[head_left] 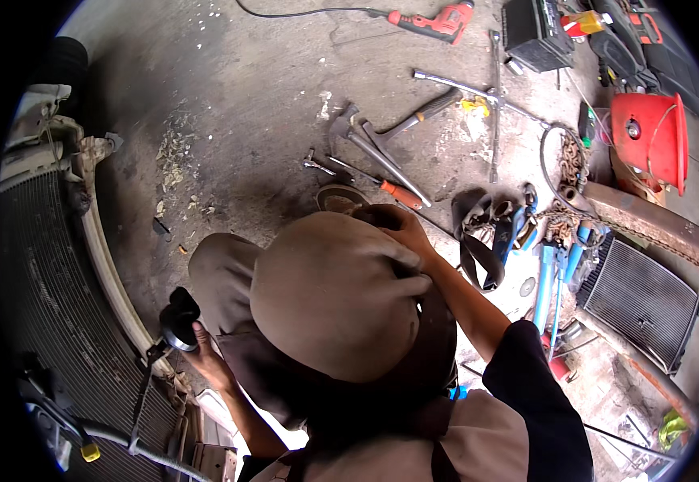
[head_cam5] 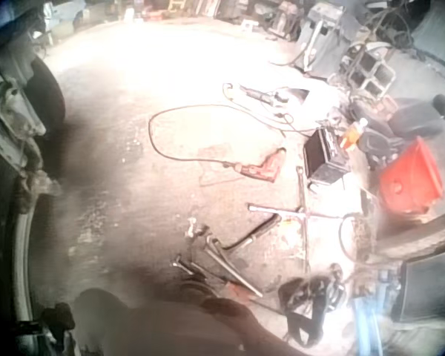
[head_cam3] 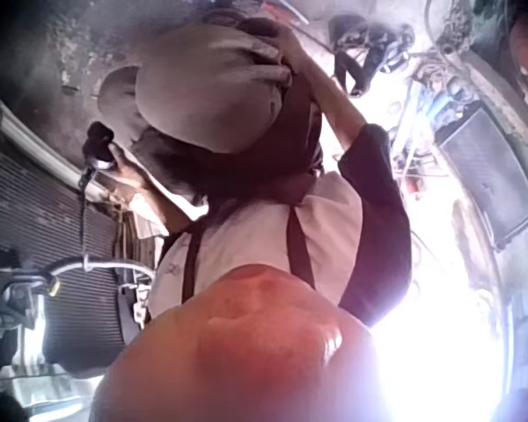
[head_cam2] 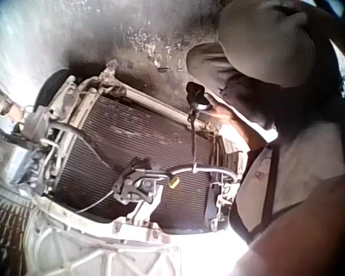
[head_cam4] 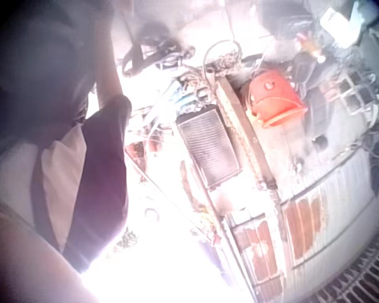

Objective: The person installs a black plastic car part into the front radiator area of a white vehicle. They align the part, secure it with a screw using a screwdriver, and then place a black plastic cover over the engine bay.

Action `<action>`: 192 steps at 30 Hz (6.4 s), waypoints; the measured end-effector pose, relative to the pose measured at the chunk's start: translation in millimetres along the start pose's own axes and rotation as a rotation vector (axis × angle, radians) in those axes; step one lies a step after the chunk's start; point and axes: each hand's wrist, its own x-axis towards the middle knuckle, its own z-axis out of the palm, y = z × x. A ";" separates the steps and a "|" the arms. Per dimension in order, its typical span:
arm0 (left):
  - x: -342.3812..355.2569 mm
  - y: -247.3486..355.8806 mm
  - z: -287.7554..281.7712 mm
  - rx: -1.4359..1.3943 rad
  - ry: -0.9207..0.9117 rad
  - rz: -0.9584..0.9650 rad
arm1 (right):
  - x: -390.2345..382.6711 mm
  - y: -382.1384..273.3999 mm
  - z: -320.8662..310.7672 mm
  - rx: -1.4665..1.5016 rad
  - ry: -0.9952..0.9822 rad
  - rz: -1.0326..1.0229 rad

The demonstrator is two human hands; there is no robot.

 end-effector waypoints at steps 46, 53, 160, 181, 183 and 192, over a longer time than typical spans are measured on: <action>-39.9 106.5 83.5 0.519 -0.133 0.148 | 154.6 -91.3 106.4 0.708 -0.546 0.429; -32.2 103.9 84.7 0.564 -0.115 0.171 | 131.8 -148.0 123.1 0.717 -0.648 0.331; -123.3 231.4 -28.3 -0.732 0.034 0.418 | -90.8 -340.1 296.7 -0.568 -1.138 -1.387; -103.4 251.0 -75.1 -0.529 0.225 0.289 | 2.8 -339.4 334.8 0.027 -1.188 0.176; -101.8 256.2 -75.6 -0.571 0.179 0.270 | 4.4 -340.4 333.5 0.091 -1.218 0.279; -116.5 262.8 -72.5 -0.737 0.039 0.332 | -64.6 -368.8 350.9 0.232 -1.395 0.557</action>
